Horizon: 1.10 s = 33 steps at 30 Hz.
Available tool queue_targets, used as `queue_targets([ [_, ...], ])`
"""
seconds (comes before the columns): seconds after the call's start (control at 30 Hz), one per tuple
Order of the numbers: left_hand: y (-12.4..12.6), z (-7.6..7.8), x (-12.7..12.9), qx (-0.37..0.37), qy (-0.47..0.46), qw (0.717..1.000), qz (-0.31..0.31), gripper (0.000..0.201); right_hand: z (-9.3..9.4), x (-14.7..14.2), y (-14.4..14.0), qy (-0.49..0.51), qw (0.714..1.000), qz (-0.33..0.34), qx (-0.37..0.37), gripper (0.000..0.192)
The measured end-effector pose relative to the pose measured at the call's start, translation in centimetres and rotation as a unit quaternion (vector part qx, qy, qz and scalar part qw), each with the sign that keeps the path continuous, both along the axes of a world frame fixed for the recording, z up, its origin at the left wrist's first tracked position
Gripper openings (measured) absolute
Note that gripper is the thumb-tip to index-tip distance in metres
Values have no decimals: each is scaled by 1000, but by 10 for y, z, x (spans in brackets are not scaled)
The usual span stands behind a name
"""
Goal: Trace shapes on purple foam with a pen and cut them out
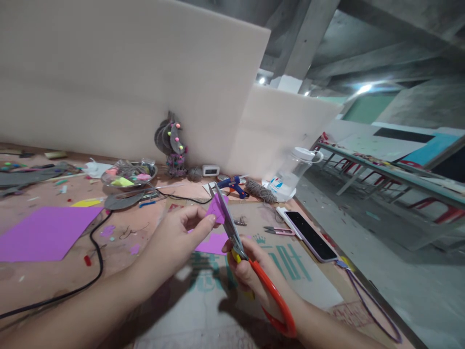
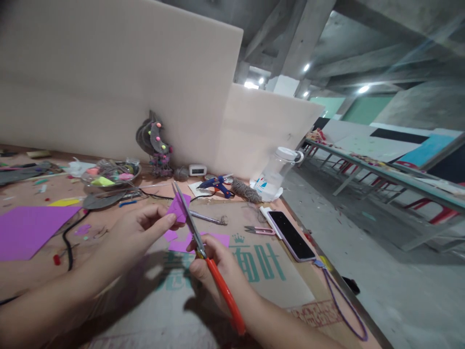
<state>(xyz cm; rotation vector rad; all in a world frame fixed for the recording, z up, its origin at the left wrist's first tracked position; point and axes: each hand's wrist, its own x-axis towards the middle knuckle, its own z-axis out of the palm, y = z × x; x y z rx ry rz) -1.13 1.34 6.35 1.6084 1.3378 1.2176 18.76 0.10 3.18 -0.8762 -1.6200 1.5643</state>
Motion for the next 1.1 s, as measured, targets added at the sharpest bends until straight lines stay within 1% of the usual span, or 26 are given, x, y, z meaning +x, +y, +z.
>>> queue_targets([
  [0.17, -1, 1, 0, -1, -2, 1000, 5, 27, 2, -1, 0, -1, 1000, -7, -5, 58],
  [0.5, 3, 2, -1, -2, -49, 999, 0, 22, 3, 1, 0, -23, 1000, -8, -11, 62],
  [0.73, 5, -2, -3, 11, -38, 999, 4, 23, 6, 0, -1, -22, 1000, -9, -20, 61],
  [1.1, 7, -3, -5, 20, -43, 999, 11, 25, 5, 1, 0, -41, 999, -10, -9, 63],
])
